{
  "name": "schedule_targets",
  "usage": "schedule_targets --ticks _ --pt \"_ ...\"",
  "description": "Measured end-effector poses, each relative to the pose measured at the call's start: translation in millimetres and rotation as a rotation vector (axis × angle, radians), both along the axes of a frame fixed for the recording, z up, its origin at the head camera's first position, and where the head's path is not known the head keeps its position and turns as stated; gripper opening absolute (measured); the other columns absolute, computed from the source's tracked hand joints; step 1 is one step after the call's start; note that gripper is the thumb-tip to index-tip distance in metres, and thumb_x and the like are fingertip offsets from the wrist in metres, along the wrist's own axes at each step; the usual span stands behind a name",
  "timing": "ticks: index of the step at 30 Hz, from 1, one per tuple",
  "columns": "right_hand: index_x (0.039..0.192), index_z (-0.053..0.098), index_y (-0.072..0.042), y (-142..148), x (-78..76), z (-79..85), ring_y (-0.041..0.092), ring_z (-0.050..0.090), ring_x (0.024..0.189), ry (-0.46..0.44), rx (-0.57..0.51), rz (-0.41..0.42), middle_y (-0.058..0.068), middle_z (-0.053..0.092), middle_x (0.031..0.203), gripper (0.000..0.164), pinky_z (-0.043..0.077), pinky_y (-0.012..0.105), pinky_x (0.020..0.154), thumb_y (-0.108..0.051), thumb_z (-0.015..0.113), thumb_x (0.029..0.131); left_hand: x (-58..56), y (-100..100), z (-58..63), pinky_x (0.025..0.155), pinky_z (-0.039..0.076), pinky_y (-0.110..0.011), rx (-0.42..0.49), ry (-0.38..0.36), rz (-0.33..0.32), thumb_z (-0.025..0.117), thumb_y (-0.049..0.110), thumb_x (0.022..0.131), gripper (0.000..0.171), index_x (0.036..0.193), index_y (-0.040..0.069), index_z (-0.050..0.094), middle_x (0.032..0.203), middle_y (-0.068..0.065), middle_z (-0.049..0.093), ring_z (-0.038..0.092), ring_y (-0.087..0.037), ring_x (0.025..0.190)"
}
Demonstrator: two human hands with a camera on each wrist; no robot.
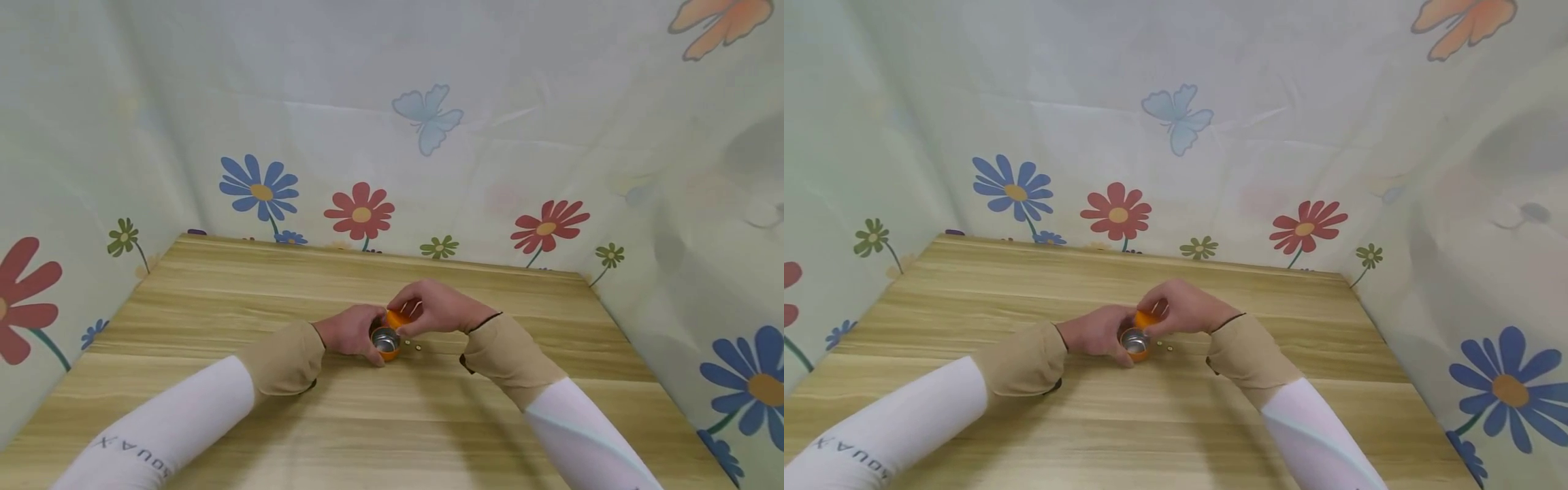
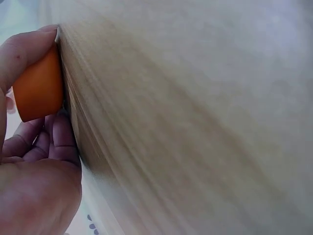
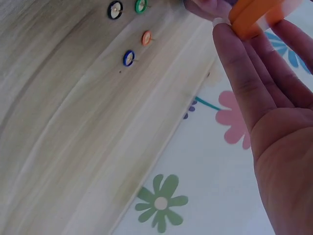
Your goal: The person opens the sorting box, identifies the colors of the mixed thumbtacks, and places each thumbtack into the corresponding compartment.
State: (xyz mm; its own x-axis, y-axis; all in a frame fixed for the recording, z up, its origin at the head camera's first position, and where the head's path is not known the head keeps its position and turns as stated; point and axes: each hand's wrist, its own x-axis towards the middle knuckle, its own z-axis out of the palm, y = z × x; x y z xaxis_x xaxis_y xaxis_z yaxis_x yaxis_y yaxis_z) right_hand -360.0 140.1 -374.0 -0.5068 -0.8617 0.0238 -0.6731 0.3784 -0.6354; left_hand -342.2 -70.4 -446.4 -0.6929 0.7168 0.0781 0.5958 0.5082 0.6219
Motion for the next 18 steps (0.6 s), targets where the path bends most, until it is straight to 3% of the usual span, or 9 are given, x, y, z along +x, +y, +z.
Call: schedule_targets --ticks 12,18 --pt "0.116 0.06 -0.002 27 -9.9 -15.3 0.028 0.057 0.094 -0.031 -0.159 -0.137 0.008 0.057 0.103 0.044 0.048 0.049 0.079 -0.005 0.078 0.076 0.2 0 0.6 0.068 0.045 -0.024 -0.013 -0.025 0.016 0.088 0.024 0.062 0.048 0.094 0.013 0.055 0.087 0.004 0.058 0.053 -0.01 0.076" --pt "0.11 0.061 -0.008 43 -19.8 -25.0 0.024 0.059 0.089 0.035 -0.172 -0.236 0.002 0.059 0.097 0.04 0.049 0.044 0.079 -0.01 0.08 0.075 1.8 -1 0.6 0.068 0.044 -0.025 0.017 -0.023 0.011 0.089 0.021 0.061 0.048 0.093 0.011 0.055 0.086 0.002 0.058 0.054 -0.013 0.077"
